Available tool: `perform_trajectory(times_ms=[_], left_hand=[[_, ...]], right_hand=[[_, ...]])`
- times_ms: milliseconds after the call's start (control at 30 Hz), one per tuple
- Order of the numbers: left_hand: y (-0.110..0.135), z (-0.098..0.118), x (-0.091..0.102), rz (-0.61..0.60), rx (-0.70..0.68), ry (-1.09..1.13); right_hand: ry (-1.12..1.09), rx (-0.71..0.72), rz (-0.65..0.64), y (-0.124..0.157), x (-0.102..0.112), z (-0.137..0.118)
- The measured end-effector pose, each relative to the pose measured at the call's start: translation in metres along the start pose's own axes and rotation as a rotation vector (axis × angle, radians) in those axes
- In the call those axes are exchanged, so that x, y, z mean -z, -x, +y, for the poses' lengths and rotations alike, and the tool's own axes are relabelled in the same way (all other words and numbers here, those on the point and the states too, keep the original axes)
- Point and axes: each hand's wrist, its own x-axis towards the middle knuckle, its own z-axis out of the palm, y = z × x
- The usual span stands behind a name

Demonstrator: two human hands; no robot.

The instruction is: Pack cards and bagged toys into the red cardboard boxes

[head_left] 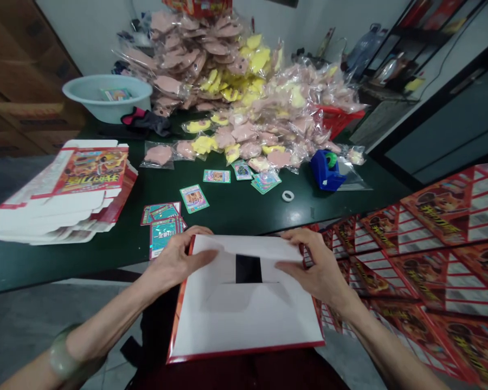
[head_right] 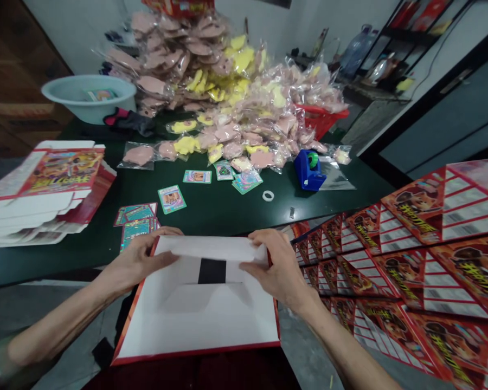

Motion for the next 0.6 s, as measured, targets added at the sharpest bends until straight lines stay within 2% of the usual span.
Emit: perform_trajectory(times_ms=[100,167,267,367,433,500,600], left_hand=[[-0.004,0.002,0.004,0.032,-0.268,-0.247],[-0.01,0.004,0.006,-0.034,-0.363,-0.335],[-0.024,0.006,0.005,-0.148,-0.35,-0.44],[-0.034,0.007,0.001,-0.219,-0.303,-0.42],[-0.036,0.006,0.0,-0.325,-0.236,-0.348],[-0.036,0.004,0.002,-0.41,-0.151,-0.308],[-0.034,0.001,0.01,-0.428,-0.083,-0.222]], right_hand=[[0.138,0.158,0.033,-0.006,0.006,0.003],[0.206,0.311,0.08,-0.009,0.008,0.006],[0.291,0.466,0.131,-0.012,0.007,0.013],[0.407,0.51,0.094,-0.009,0.002,0.019],[0.455,0.506,-0.021,-0.004,0.002,0.019],[0.416,0.442,-0.23,0.001,0.008,0.016],[0.153,0.268,-0.596,0.001,0.029,0.013]])
